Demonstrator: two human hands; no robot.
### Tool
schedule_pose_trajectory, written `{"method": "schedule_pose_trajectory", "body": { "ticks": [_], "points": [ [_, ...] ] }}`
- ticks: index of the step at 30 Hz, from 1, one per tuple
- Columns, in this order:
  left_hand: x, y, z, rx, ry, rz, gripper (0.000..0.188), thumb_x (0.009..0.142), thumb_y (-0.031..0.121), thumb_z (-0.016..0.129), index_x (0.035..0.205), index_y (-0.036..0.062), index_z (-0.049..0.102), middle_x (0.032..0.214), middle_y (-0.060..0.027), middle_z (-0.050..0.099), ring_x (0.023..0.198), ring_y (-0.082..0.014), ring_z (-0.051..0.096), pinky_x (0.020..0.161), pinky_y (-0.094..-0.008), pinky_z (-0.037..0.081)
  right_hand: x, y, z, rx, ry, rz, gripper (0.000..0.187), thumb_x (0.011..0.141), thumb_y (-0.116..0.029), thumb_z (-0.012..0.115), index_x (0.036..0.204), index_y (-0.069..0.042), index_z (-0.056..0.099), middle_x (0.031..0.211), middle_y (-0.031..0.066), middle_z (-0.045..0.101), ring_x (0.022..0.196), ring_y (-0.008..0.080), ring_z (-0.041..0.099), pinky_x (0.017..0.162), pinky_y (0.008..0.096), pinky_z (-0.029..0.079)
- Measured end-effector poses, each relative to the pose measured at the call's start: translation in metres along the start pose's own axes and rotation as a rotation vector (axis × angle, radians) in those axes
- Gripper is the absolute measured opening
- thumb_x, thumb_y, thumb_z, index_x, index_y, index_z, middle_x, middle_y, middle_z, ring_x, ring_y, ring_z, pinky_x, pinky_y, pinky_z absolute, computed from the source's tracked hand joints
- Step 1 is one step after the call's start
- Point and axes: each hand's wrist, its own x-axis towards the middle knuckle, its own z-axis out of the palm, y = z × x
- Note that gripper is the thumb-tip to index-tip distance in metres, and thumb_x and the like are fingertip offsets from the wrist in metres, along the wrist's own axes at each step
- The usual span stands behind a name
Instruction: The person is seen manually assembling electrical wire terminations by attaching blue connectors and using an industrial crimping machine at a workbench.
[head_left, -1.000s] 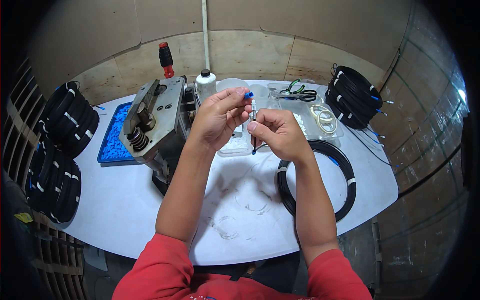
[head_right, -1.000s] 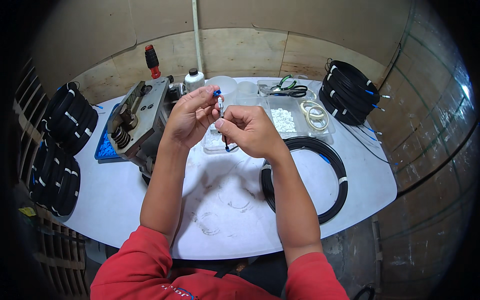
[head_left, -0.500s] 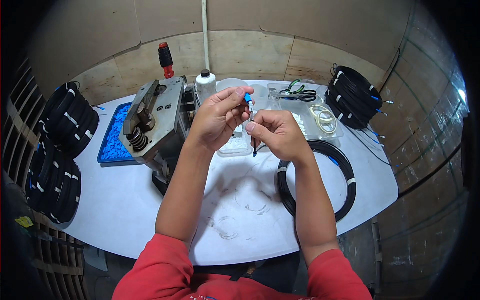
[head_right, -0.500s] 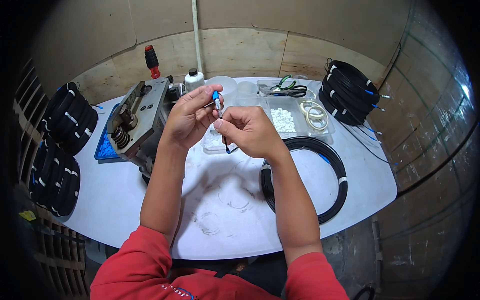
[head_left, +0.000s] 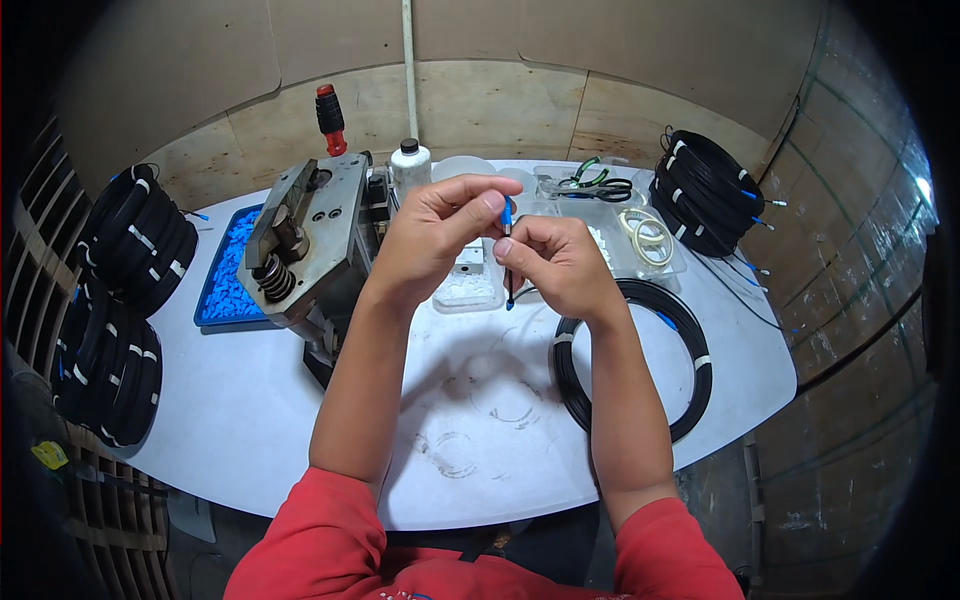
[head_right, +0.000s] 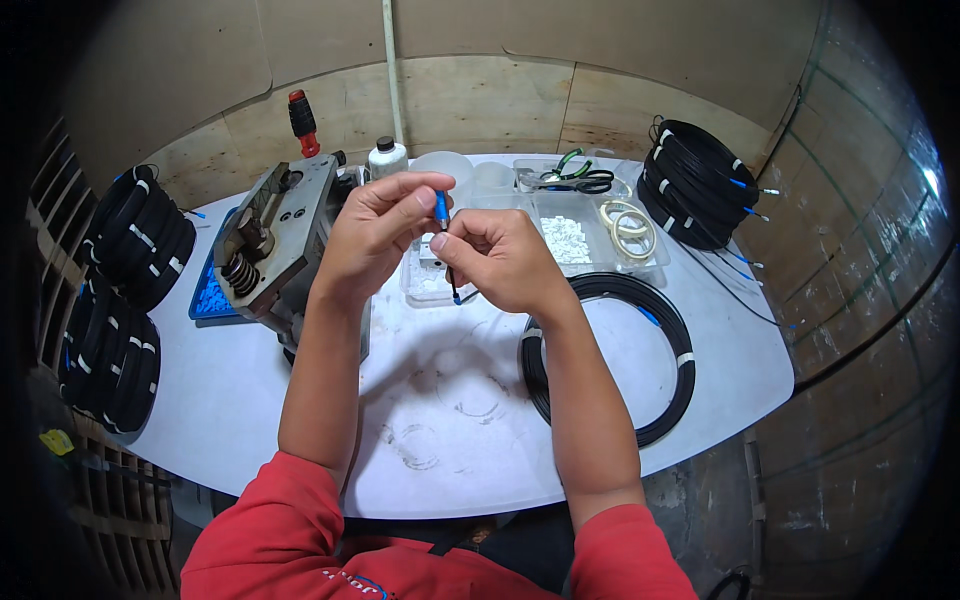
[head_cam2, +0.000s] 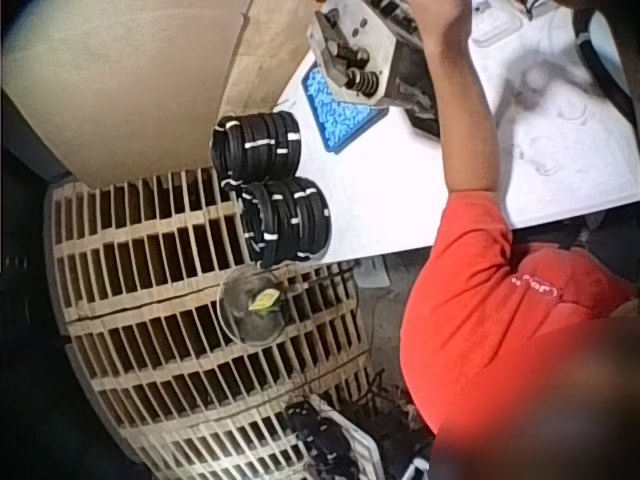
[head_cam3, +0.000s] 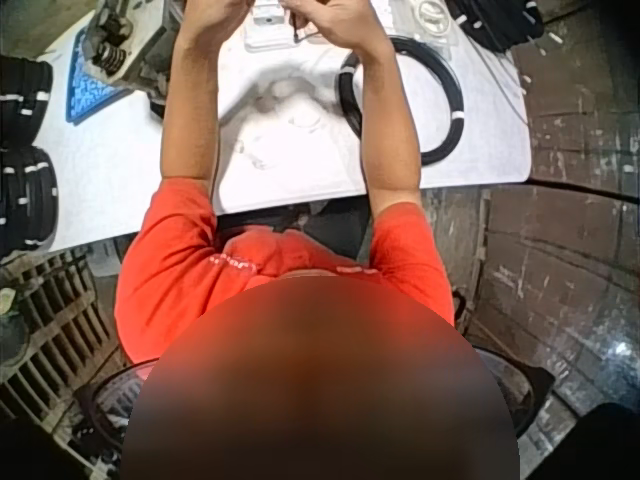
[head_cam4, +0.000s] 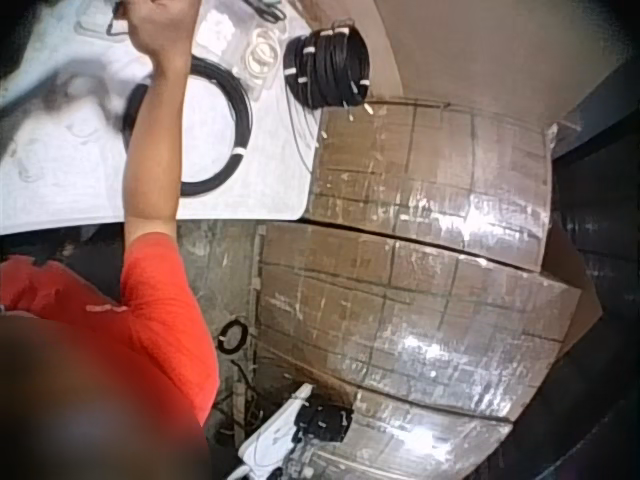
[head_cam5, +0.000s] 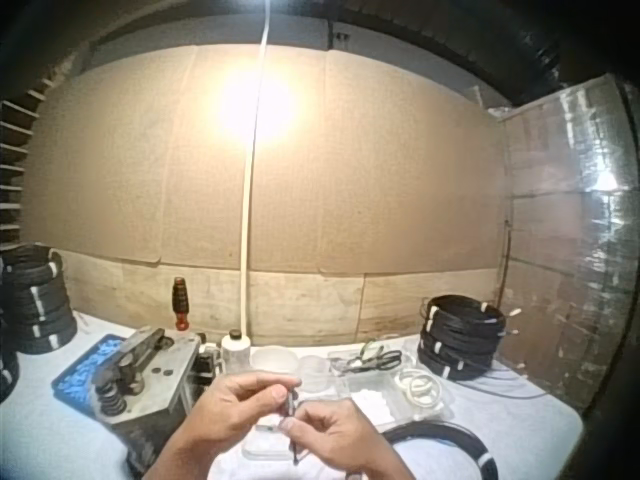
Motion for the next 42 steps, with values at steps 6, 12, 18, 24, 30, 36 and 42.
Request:
{"method": "schedule_pose_trajectory", "body": {
  "ticks": [6,12,18,24,30,36,42],
  "points": [
    [-0.001,0.005,0.007,0.132,0.049,0.034,0.035,0.083,0.003,0.072,0.117,-0.0017,0.064,0.097,-0.0095,0.068,0.090,-0.0127,0.063,0.080,-0.0271,0.051,-0.001,-0.001,-0.001,0.033,0.033,0.016,0.021,0.091,-0.016,0.065,0.076,-0.001,0.063,0.062,0.0006,0.060,0.057,0.0052,0.055,0.053,0.0229,0.044],
    [0.000,0.009,0.000,0.169,0.237,0.136,0.036,0.084,0.004,0.072,0.118,-0.0016,0.063,0.101,-0.0116,0.069,0.095,-0.0148,0.064,0.084,-0.0284,0.051,-0.002,-0.002,-0.009,-0.226,-0.026,-0.003,0.019,0.083,-0.018,0.072,0.091,0.000,0.070,0.074,0.0063,0.069,0.067,0.0122,0.063,0.063,0.0282,0.051],
    [0.001,0.008,0.002,0.165,0.269,0.138,0.033,0.085,0.001,0.071,0.117,-0.0009,0.064,0.099,-0.0100,0.069,0.094,-0.0139,0.065,0.086,-0.0282,0.054,0.000,0.007,-0.010,-0.506,-0.221,0.041,0.019,0.078,-0.017,0.074,0.089,-0.002,0.071,0.078,0.0084,0.069,0.071,0.0169,0.064,0.071,0.0305,0.051],
    [-0.001,0.011,-0.004,0.164,0.215,0.129,0.034,0.084,0.003,0.072,0.117,-0.0014,0.064,0.100,-0.0108,0.069,0.095,-0.0147,0.065,0.086,-0.0284,0.053,-0.001,0.002,-0.011,-0.403,-0.240,0.106,0.017,0.086,-0.018,0.071,0.090,-0.001,0.071,0.078,0.0049,0.069,0.074,0.0121,0.062,0.069,0.0278,0.049],
    [-0.002,0.010,0.002,0.209,0.119,0.077,0.031,0.088,0.006,0.068,0.117,-0.0026,0.065,0.101,-0.0118,0.069,0.091,-0.0152,0.064,0.084,-0.0298,0.052,-0.001,0.003,-0.007,-0.028,-0.085,0.025,0.023,0.091,-0.022,0.068,0.091,0.001,0.071,0.075,0.0035,0.068,0.069,0.0084,0.057,0.066,0.0269,0.047],
    [-0.002,0.009,-0.004,0.221,0.079,0.069,0.026,0.093,0.010,0.061,0.116,-0.0029,0.065,0.101,-0.0115,0.069,0.091,-0.0149,0.064,0.082,-0.0304,0.052,0.000,-0.002,-0.005,-0.061,-0.082,0.034,0.023,0.091,-0.021,0.067,0.089,0.002,0.070,0.076,0.0039,0.068,0.071,0.0089,0.059,0.068,0.0267,0.049],
    [-0.002,0.010,0.000,0.202,0.070,0.071,0.025,0.093,0.009,0.062,0.115,-0.0024,0.066,0.096,-0.0086,0.069,0.088,-0.0131,0.063,0.080,-0.0289,0.051,0.000,0.002,-0.002,0.021,-0.066,0.054,0.022,0.091,-0.020,0.068,0.089,0.002,0.070,0.076,0.0043,0.069,0.072,0.0088,0.061,0.068,0.0252,0.049]
  ]
}}
